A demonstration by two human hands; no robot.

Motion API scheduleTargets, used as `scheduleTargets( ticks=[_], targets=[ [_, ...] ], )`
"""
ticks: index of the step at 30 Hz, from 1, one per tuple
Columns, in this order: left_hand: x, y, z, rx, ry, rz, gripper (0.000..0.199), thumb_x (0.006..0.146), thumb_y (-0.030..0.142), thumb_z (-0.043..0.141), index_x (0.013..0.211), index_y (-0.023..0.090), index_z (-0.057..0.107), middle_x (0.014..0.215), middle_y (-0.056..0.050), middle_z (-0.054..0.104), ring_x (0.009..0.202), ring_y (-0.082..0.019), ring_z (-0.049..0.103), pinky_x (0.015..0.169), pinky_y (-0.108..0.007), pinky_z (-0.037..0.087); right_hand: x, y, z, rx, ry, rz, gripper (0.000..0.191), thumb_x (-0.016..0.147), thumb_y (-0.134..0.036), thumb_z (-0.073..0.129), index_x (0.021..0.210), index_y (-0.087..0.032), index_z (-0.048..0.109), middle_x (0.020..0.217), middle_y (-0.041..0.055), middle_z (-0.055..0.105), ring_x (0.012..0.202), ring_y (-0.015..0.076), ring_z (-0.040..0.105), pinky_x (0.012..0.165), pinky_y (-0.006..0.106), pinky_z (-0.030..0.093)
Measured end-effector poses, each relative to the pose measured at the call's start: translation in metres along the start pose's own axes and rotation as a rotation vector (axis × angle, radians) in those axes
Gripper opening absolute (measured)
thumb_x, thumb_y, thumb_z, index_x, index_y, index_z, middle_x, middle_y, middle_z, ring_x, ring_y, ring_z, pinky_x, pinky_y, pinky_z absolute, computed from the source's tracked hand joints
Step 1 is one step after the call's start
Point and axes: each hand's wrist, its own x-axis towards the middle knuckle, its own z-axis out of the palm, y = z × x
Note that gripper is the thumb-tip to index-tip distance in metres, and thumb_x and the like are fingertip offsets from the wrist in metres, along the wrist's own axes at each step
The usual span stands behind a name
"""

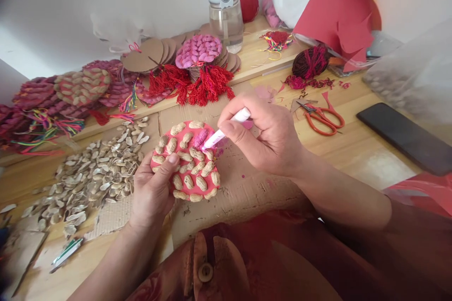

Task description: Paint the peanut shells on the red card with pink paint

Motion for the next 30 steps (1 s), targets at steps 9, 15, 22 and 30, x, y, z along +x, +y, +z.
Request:
scheduleTargets(
  ticks=[9, 15, 22, 30],
  targets=[
    [-0.0001, 0.0020, 0.0016, -0.017, 0.010, -0.013, 0.040, 0.071, 0.042, 0.098, 0.098, 0.020, 0.078, 0.091, -0.004, 0.084, 0.077, -0.022, 0.080, 0.075, -0.033, 0.066, 0.0007, -0.0010, 0.0008, 0.000, 0.012, -0.013, 0.008, 0.101, -0.026, 0.065, 0.095, -0.024, 0.071, 0.078, -0.0014, 0.070, 0.065, 0.0139, 0.058, 0.060, 0.035, 0.041],
    [0.0013, 0.0040, 0.0027, -0.046, 0.017, -0.019, 0.042, 0.068, 0.042, 0.100, 0.097, 0.021, 0.077, 0.093, -0.005, 0.084, 0.077, -0.023, 0.081, 0.073, -0.033, 0.067, 0.0006, -0.0021, -0.0011, -0.011, -0.002, 0.019, 0.012, 0.100, -0.029, 0.066, 0.091, -0.024, 0.070, 0.068, -0.0021, 0.061, 0.059, 0.0134, 0.046, 0.060, 0.037, 0.037],
    [0.0005, 0.0027, 0.0017, -0.027, -0.004, -0.021, 0.040, 0.070, 0.042, 0.099, 0.096, 0.021, 0.076, 0.090, -0.004, 0.084, 0.075, -0.022, 0.081, 0.072, -0.033, 0.067, 0.0012, -0.0010, 0.0008, -0.013, 0.022, -0.018, 0.008, 0.100, -0.025, 0.065, 0.094, -0.025, 0.070, 0.077, -0.0014, 0.068, 0.065, 0.0140, 0.056, 0.064, 0.036, 0.042],
    [0.0012, 0.0034, 0.0019, -0.038, 0.011, -0.010, 0.042, 0.068, 0.043, 0.100, 0.094, 0.020, 0.076, 0.089, -0.004, 0.083, 0.073, -0.022, 0.081, 0.071, -0.033, 0.068, 0.0009, 0.0006, 0.0003, 0.059, -0.013, -0.034, 0.009, 0.101, -0.028, 0.064, 0.096, -0.023, 0.071, 0.078, 0.0000, 0.067, 0.064, 0.0145, 0.056, 0.062, 0.036, 0.041]
  ],
)
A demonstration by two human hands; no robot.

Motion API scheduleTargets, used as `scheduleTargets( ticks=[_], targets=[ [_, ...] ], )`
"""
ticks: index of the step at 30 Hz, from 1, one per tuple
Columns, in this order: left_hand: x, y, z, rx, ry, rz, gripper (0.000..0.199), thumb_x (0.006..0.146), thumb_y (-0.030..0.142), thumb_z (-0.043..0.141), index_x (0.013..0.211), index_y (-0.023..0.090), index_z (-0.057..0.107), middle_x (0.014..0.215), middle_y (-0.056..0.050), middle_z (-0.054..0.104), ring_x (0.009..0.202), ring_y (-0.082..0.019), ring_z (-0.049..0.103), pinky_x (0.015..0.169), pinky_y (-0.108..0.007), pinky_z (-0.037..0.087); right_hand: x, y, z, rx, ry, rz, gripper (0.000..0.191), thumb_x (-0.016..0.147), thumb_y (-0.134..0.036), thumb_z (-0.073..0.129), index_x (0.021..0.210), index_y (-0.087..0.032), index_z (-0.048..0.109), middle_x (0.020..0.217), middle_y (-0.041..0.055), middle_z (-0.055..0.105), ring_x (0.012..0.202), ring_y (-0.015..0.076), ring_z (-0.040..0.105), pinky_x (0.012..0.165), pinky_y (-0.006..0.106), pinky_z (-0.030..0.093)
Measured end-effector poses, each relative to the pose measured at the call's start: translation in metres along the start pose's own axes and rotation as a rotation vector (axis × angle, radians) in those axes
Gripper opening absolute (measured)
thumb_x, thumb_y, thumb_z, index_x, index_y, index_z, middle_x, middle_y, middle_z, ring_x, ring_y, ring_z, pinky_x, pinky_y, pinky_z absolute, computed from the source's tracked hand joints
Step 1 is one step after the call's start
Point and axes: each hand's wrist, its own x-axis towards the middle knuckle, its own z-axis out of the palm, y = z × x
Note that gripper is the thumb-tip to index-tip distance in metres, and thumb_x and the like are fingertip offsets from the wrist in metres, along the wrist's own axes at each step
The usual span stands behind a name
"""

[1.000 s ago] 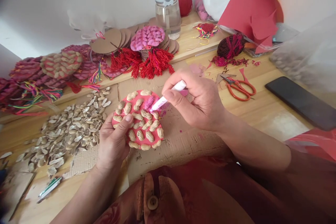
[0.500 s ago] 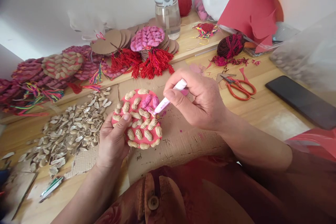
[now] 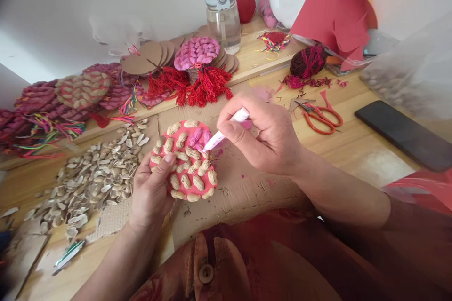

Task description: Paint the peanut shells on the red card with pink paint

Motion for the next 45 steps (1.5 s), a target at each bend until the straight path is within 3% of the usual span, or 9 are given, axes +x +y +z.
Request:
scheduleTargets(
  ticks=[4, 8, 13, 30, 45],
  targets=[
    [0.0016, 0.0012, 0.0007, -0.021, 0.000, -0.002, 0.043, 0.066, 0.043, 0.101, 0.094, 0.020, 0.078, 0.090, -0.005, 0.084, 0.073, -0.023, 0.081, 0.071, -0.034, 0.068, -0.0012, 0.0009, -0.0006, 0.005, 0.004, 0.019, 0.010, 0.100, -0.028, 0.066, 0.094, -0.021, 0.071, 0.074, -0.0007, 0.064, 0.061, 0.0131, 0.050, 0.059, 0.036, 0.036],
    [0.0012, 0.0013, 0.0023, -0.041, -0.002, -0.010, 0.044, 0.063, 0.042, 0.103, 0.093, 0.021, 0.079, 0.088, -0.004, 0.084, 0.072, -0.023, 0.081, 0.071, -0.034, 0.069, -0.0011, 0.0008, 0.0008, 0.000, 0.073, -0.020, 0.007, 0.099, -0.026, 0.067, 0.096, -0.021, 0.072, 0.080, 0.0008, 0.070, 0.067, 0.0145, 0.055, 0.067, 0.037, 0.041],
    [0.0006, 0.0013, 0.0032, -0.052, 0.007, 0.008, 0.039, 0.065, 0.038, 0.102, 0.090, 0.021, 0.079, 0.085, -0.002, 0.083, 0.067, -0.019, 0.080, 0.070, -0.031, 0.068, 0.0005, -0.0013, 0.0012, -0.034, 0.026, -0.058, 0.005, 0.097, -0.023, 0.068, 0.095, -0.021, 0.072, 0.080, 0.0017, 0.071, 0.068, 0.0158, 0.058, 0.067, 0.038, 0.042],
    [0.0006, -0.0007, -0.0004, -0.025, 0.009, 0.021, 0.035, 0.069, 0.038, 0.100, 0.090, 0.020, 0.078, 0.088, -0.003, 0.083, 0.068, -0.018, 0.078, 0.068, -0.028, 0.066, -0.0001, -0.0020, 0.0024, -0.060, 0.044, -0.130, 0.003, 0.094, -0.020, 0.071, 0.093, -0.022, 0.069, 0.083, 0.0011, 0.073, 0.074, 0.0169, 0.062, 0.070, 0.037, 0.045],
    [0.0000, -0.0003, 0.0007, -0.039, 0.001, 0.023, 0.034, 0.071, 0.037, 0.099, 0.092, 0.021, 0.078, 0.090, -0.002, 0.083, 0.070, -0.018, 0.079, 0.071, -0.029, 0.067, -0.0011, -0.0018, 0.0025, -0.067, 0.033, -0.090, 0.003, 0.095, -0.023, 0.070, 0.093, -0.025, 0.070, 0.081, -0.0001, 0.072, 0.072, 0.0170, 0.060, 0.070, 0.038, 0.045]
  ],
)
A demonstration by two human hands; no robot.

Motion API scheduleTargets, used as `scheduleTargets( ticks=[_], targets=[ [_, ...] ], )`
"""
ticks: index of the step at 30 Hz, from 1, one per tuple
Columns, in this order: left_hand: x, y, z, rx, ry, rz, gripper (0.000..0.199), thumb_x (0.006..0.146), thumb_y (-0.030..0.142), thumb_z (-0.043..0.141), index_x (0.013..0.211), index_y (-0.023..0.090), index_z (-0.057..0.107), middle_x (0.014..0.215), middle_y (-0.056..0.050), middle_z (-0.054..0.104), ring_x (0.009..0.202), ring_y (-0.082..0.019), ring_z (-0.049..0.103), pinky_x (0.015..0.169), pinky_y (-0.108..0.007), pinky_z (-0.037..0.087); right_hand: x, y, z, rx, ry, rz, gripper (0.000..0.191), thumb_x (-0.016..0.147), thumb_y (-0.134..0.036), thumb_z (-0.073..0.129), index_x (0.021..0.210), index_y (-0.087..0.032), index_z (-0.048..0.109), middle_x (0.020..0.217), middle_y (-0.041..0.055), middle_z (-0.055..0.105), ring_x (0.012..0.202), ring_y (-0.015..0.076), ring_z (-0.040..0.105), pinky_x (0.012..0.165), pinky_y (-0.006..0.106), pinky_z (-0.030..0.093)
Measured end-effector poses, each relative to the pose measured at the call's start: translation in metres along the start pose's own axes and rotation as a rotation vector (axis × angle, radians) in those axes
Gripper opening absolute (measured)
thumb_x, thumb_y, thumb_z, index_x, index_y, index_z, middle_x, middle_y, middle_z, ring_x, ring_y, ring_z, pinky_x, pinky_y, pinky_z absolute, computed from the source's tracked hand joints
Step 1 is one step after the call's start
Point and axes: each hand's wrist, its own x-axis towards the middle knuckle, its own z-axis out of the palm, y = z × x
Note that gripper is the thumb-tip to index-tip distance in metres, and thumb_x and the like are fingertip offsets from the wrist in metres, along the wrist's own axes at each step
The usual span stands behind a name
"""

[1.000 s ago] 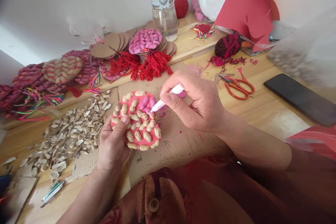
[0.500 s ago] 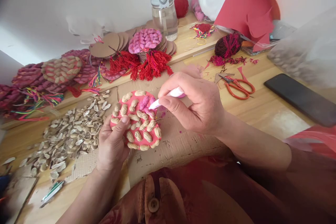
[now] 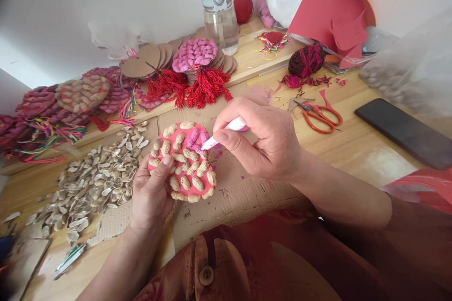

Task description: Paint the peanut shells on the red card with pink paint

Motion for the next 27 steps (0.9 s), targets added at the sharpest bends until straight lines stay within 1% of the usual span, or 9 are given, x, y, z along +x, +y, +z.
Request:
scheduleTargets(
  ticks=[2, 5, 10, 14, 17, 20, 23, 27],
  targets=[
    [0.0001, -0.0008, -0.0012, 0.006, -0.004, -0.003, 0.034, 0.072, 0.037, 0.099, 0.093, 0.021, 0.078, 0.091, -0.003, 0.083, 0.071, -0.018, 0.079, 0.074, -0.031, 0.067, -0.0005, 0.0013, 0.0004, 0.023, 0.021, -0.015, 0.001, 0.094, -0.024, 0.071, 0.094, -0.025, 0.071, 0.082, 0.0001, 0.072, 0.072, 0.0175, 0.060, 0.070, 0.039, 0.045],
    [0.0007, -0.0017, -0.0027, 0.022, -0.009, -0.005, 0.034, 0.072, 0.038, 0.098, 0.092, 0.022, 0.077, 0.089, -0.002, 0.083, 0.070, -0.019, 0.078, 0.074, -0.033, 0.067, -0.0006, 0.0024, 0.0009, 0.026, 0.045, -0.026, 0.003, 0.094, -0.025, 0.072, 0.097, -0.026, 0.071, 0.085, 0.0005, 0.074, 0.075, 0.0188, 0.062, 0.072, 0.039, 0.047],
    [0.0017, -0.0011, -0.0019, 0.023, -0.007, 0.002, 0.034, 0.072, 0.040, 0.098, 0.093, 0.023, 0.077, 0.089, -0.002, 0.083, 0.071, -0.020, 0.079, 0.071, -0.033, 0.066, 0.0001, 0.0008, -0.0002, 0.020, 0.023, -0.012, 0.003, 0.095, -0.024, 0.070, 0.094, -0.026, 0.070, 0.082, 0.0000, 0.072, 0.072, 0.0181, 0.061, 0.069, 0.039, 0.046],
    [0.0005, 0.0011, 0.0013, -0.019, 0.010, 0.003, 0.034, 0.068, 0.036, 0.100, 0.091, 0.022, 0.078, 0.088, -0.001, 0.084, 0.069, -0.019, 0.078, 0.072, -0.032, 0.067, -0.0008, 0.0013, -0.0008, 0.038, 0.070, -0.010, 0.002, 0.092, -0.021, 0.071, 0.093, -0.023, 0.072, 0.082, 0.0012, 0.074, 0.074, 0.0189, 0.062, 0.073, 0.041, 0.046],
    [-0.0006, 0.0015, 0.0024, -0.014, -0.001, 0.007, 0.034, 0.068, 0.036, 0.101, 0.090, 0.022, 0.078, 0.086, -0.001, 0.083, 0.068, -0.019, 0.078, 0.070, -0.032, 0.067, -0.0010, 0.0021, -0.0002, 0.050, 0.056, -0.040, 0.006, 0.090, -0.018, 0.073, 0.095, -0.021, 0.073, 0.086, 0.0016, 0.076, 0.076, 0.0181, 0.065, 0.073, 0.040, 0.047],
    [-0.0002, 0.0002, 0.0010, -0.004, 0.004, 0.010, 0.034, 0.069, 0.037, 0.100, 0.091, 0.023, 0.078, 0.087, -0.001, 0.083, 0.069, -0.019, 0.078, 0.070, -0.032, 0.067, -0.0004, 0.0014, 0.0005, 0.048, 0.038, -0.028, 0.004, 0.092, -0.019, 0.071, 0.094, -0.023, 0.072, 0.083, 0.0003, 0.074, 0.073, 0.0173, 0.063, 0.069, 0.038, 0.046],
    [0.0010, -0.0011, -0.0010, 0.001, 0.018, 0.016, 0.034, 0.071, 0.038, 0.099, 0.093, 0.023, 0.078, 0.091, -0.002, 0.084, 0.072, -0.019, 0.079, 0.073, -0.032, 0.067, -0.0003, 0.0004, 0.0008, 0.036, 0.047, 0.004, 0.004, 0.095, -0.023, 0.069, 0.093, -0.026, 0.071, 0.081, -0.0001, 0.073, 0.072, 0.0185, 0.062, 0.069, 0.039, 0.046],
    [0.0012, -0.0013, -0.0021, 0.000, 0.010, 0.024, 0.033, 0.072, 0.038, 0.098, 0.093, 0.023, 0.077, 0.091, -0.002, 0.083, 0.073, -0.019, 0.078, 0.074, -0.031, 0.066, -0.0005, 0.0008, 0.0004, 0.044, 0.055, -0.009, 0.003, 0.093, -0.023, 0.071, 0.094, -0.025, 0.072, 0.082, 0.0005, 0.073, 0.071, 0.0184, 0.061, 0.070, 0.041, 0.046]
  ],
)
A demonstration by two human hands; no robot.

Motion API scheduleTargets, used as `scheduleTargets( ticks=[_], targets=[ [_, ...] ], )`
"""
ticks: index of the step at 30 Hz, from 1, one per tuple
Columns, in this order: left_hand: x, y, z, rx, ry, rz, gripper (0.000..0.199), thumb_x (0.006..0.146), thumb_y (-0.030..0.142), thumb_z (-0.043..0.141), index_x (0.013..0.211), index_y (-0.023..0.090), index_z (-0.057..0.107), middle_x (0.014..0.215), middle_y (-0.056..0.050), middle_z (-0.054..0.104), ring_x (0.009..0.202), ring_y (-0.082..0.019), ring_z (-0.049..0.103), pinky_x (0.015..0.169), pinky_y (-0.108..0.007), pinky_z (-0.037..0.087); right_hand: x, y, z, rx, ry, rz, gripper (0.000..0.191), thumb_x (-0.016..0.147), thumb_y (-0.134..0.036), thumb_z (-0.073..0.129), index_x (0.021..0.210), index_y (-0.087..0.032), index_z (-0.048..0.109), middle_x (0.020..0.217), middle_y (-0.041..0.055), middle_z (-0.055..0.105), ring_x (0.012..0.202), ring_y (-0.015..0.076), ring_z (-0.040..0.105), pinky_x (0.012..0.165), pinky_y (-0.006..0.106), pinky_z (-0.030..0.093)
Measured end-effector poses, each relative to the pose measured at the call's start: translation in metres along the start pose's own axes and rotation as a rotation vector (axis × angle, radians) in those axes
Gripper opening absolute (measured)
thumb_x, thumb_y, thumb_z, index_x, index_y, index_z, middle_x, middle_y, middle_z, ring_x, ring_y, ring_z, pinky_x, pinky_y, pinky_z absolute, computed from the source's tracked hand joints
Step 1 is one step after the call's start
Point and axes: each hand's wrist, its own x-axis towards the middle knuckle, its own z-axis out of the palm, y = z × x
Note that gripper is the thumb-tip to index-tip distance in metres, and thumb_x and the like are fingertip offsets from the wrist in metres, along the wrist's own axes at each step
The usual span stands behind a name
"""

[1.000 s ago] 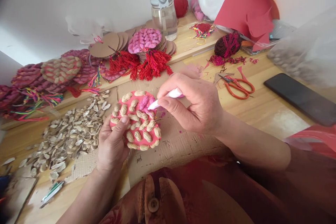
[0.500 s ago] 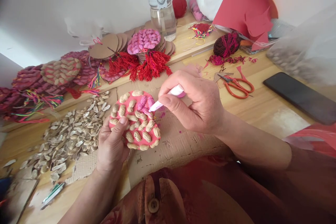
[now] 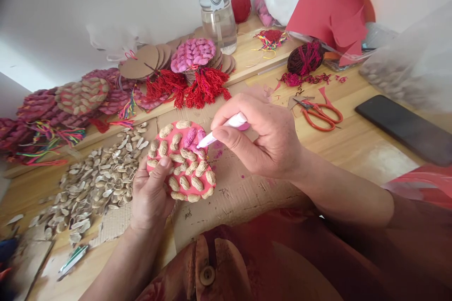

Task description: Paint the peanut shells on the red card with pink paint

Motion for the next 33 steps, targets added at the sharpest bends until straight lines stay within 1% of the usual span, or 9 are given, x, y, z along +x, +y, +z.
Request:
scheduleTargets(
  ticks=[3, 5, 8, 11, 14, 18, 22, 27, 33],
  targets=[
    [0.0002, 0.0001, 0.0002, 0.007, -0.001, 0.006, 0.033, 0.073, 0.038, 0.098, 0.094, 0.023, 0.078, 0.092, -0.002, 0.083, 0.075, -0.019, 0.079, 0.075, -0.031, 0.066, 0.0004, 0.0004, -0.0007, 0.000, -0.030, 0.021, 0.003, 0.094, -0.022, 0.070, 0.093, -0.024, 0.072, 0.079, 0.0008, 0.070, 0.069, 0.0176, 0.058, 0.067, 0.039, 0.044],
    [0.0007, 0.0001, 0.0003, 0.005, 0.006, 0.012, 0.034, 0.072, 0.038, 0.098, 0.094, 0.022, 0.078, 0.092, -0.002, 0.083, 0.076, -0.019, 0.079, 0.075, -0.029, 0.065, 0.0006, 0.0007, -0.0009, 0.002, -0.019, 0.025, 0.003, 0.094, -0.023, 0.069, 0.093, -0.024, 0.071, 0.077, 0.0006, 0.068, 0.069, 0.0177, 0.058, 0.067, 0.039, 0.044],
    [0.0014, 0.0005, 0.0003, -0.007, 0.009, 0.024, 0.035, 0.070, 0.037, 0.099, 0.095, 0.023, 0.079, 0.093, -0.002, 0.084, 0.076, -0.018, 0.078, 0.073, -0.027, 0.066, 0.0002, 0.0012, -0.0006, 0.015, 0.011, 0.016, 0.002, 0.094, -0.023, 0.070, 0.095, -0.024, 0.071, 0.080, 0.0003, 0.070, 0.071, 0.0178, 0.060, 0.070, 0.040, 0.045],
    [0.0011, 0.0010, 0.0007, -0.017, 0.009, 0.027, 0.034, 0.070, 0.035, 0.100, 0.094, 0.023, 0.079, 0.092, -0.001, 0.084, 0.074, -0.017, 0.078, 0.072, -0.026, 0.066, -0.0002, 0.0012, -0.0005, 0.014, -0.011, 0.003, 0.003, 0.094, -0.022, 0.071, 0.095, -0.024, 0.072, 0.084, 0.0001, 0.072, 0.072, 0.0174, 0.062, 0.071, 0.039, 0.046],
    [0.0008, 0.0010, 0.0010, 0.002, 0.021, 0.032, 0.035, 0.071, 0.036, 0.099, 0.094, 0.023, 0.078, 0.091, -0.001, 0.084, 0.075, -0.017, 0.078, 0.072, -0.027, 0.065, 0.0004, 0.0003, -0.0013, -0.018, -0.043, -0.010, 0.003, 0.094, -0.022, 0.072, 0.095, -0.024, 0.071, 0.083, 0.0006, 0.072, 0.074, 0.0182, 0.063, 0.072, 0.039, 0.046],
    [0.0015, -0.0004, -0.0003, 0.035, 0.011, 0.034, 0.034, 0.073, 0.040, 0.097, 0.096, 0.024, 0.077, 0.094, -0.001, 0.083, 0.078, -0.019, 0.079, 0.076, -0.030, 0.065, 0.0016, -0.0008, -0.0024, -0.052, -0.037, -0.044, 0.003, 0.092, -0.021, 0.073, 0.093, -0.022, 0.070, 0.082, 0.0010, 0.072, 0.075, 0.0188, 0.063, 0.072, 0.039, 0.046],
    [0.0016, -0.0014, -0.0015, 0.044, 0.013, 0.048, 0.032, 0.074, 0.040, 0.097, 0.094, 0.024, 0.077, 0.092, 0.000, 0.083, 0.077, -0.018, 0.079, 0.075, -0.029, 0.065, 0.0017, -0.0015, -0.0021, -0.060, -0.032, -0.073, 0.004, 0.092, -0.021, 0.072, 0.095, -0.023, 0.070, 0.084, 0.0003, 0.074, 0.075, 0.0178, 0.063, 0.073, 0.039, 0.047],
    [0.0014, -0.0009, -0.0007, 0.042, 0.020, 0.043, 0.033, 0.073, 0.040, 0.097, 0.093, 0.023, 0.076, 0.092, -0.002, 0.083, 0.077, -0.019, 0.078, 0.075, -0.030, 0.065, 0.0018, -0.0046, -0.0031, -0.127, -0.080, -0.083, 0.003, 0.093, -0.024, 0.072, 0.096, -0.025, 0.070, 0.082, -0.0007, 0.074, 0.078, 0.0185, 0.065, 0.076, 0.039, 0.048],
    [0.0031, -0.0002, 0.0000, -0.004, 0.049, 0.042, 0.033, 0.072, 0.035, 0.098, 0.095, 0.023, 0.077, 0.094, -0.001, 0.084, 0.078, -0.018, 0.078, 0.075, -0.028, 0.065, 0.0031, -0.0054, -0.0037, -0.138, -0.058, -0.080, 0.002, 0.095, -0.028, 0.071, 0.094, -0.027, 0.069, 0.081, 0.0001, 0.074, 0.074, 0.0199, 0.064, 0.077, 0.041, 0.050]
  ],
)
